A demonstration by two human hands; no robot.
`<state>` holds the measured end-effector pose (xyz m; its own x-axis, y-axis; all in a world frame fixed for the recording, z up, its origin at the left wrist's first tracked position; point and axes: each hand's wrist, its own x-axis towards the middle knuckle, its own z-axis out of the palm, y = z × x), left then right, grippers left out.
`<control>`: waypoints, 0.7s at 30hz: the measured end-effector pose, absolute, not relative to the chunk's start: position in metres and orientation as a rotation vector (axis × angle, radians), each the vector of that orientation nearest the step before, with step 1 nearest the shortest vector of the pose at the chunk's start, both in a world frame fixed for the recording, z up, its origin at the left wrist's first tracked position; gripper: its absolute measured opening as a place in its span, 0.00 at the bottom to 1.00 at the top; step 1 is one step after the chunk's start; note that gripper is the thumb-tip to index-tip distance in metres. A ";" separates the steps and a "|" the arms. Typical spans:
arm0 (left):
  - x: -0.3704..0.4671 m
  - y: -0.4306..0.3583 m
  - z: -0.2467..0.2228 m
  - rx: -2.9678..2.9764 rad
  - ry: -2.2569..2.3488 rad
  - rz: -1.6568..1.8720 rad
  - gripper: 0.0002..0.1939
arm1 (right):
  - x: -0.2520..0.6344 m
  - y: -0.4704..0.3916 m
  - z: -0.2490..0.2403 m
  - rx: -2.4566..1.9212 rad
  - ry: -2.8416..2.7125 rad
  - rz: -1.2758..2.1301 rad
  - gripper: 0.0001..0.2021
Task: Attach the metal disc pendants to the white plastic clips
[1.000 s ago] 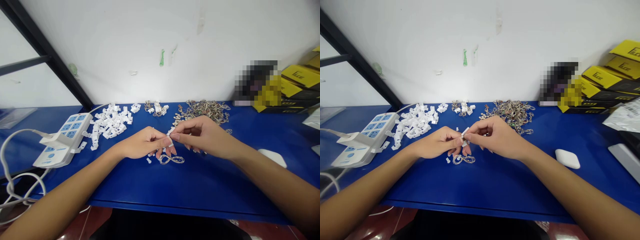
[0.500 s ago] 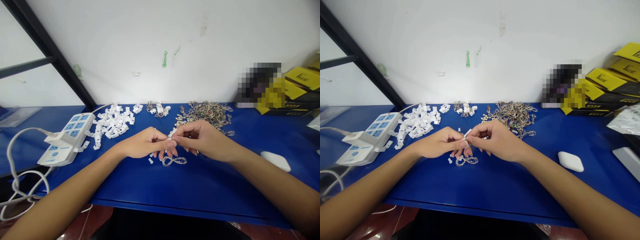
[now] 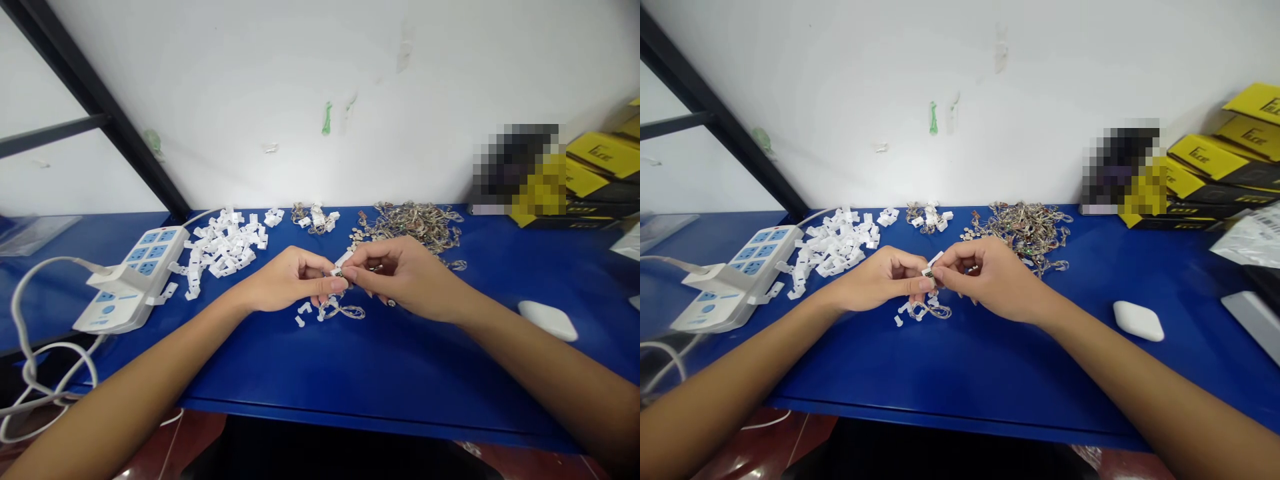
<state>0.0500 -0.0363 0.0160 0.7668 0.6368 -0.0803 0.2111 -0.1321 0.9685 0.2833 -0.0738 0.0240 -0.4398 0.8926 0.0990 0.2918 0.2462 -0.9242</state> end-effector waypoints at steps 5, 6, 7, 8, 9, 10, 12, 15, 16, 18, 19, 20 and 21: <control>0.050 -0.037 0.020 1.742 0.711 0.422 0.14 | 0.285 -0.072 0.025 -1.108 -1.854 1.113 0.11; 0.049 -0.037 0.022 1.750 0.729 0.419 0.15 | 0.286 -0.071 0.026 -1.121 -1.850 1.092 0.10; 0.049 -0.036 0.024 1.764 0.753 0.415 0.15 | 0.289 -0.069 0.027 -1.139 -1.848 1.067 0.10; 0.047 -0.035 0.026 1.793 0.788 0.416 0.17 | 0.292 -0.067 0.028 -1.162 -1.848 1.035 0.10; 0.045 -0.034 0.028 1.847 0.839 0.426 0.18 | 0.297 -0.064 0.029 -1.193 -1.846 0.989 0.10; 0.041 -0.032 0.031 1.930 0.906 0.448 0.18 | 0.303 -0.060 0.030 -1.234 -1.839 0.928 0.10; 0.030 -0.025 0.037 2.196 1.099 0.531 0.18 | 0.317 -0.050 0.031 -1.346 -1.820 0.748 0.10; 0.009 -0.011 0.045 2.620 1.428 0.518 0.17 | 0.343 -0.034 0.030 -1.537 -1.831 0.389 0.08; 0.002 -0.007 0.047 2.672 1.494 0.471 0.17 | 0.351 -0.029 0.029 -1.595 -1.846 0.276 0.08; -0.010 0.000 0.049 2.725 1.599 0.377 0.19 | 0.364 -0.023 0.028 -1.717 -1.869 0.105 0.08; -0.015 0.003 0.049 2.742 1.647 0.347 0.20 | 0.368 -0.021 0.027 -1.773 -1.879 0.045 0.08; -0.018 0.004 0.050 2.747 1.693 0.327 0.21 | 0.371 -0.020 0.026 -1.820 -1.883 -0.004 0.08; -0.020 0.005 0.050 2.748 1.730 0.323 0.21 | 0.372 -0.020 0.026 -1.851 -1.882 -0.049 0.07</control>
<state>-0.0199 0.0047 0.0501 0.4204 0.8776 0.2304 0.9016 -0.4325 0.0023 0.3721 -0.0197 0.0258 0.0459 0.9291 0.3670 0.9468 0.0767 -0.3127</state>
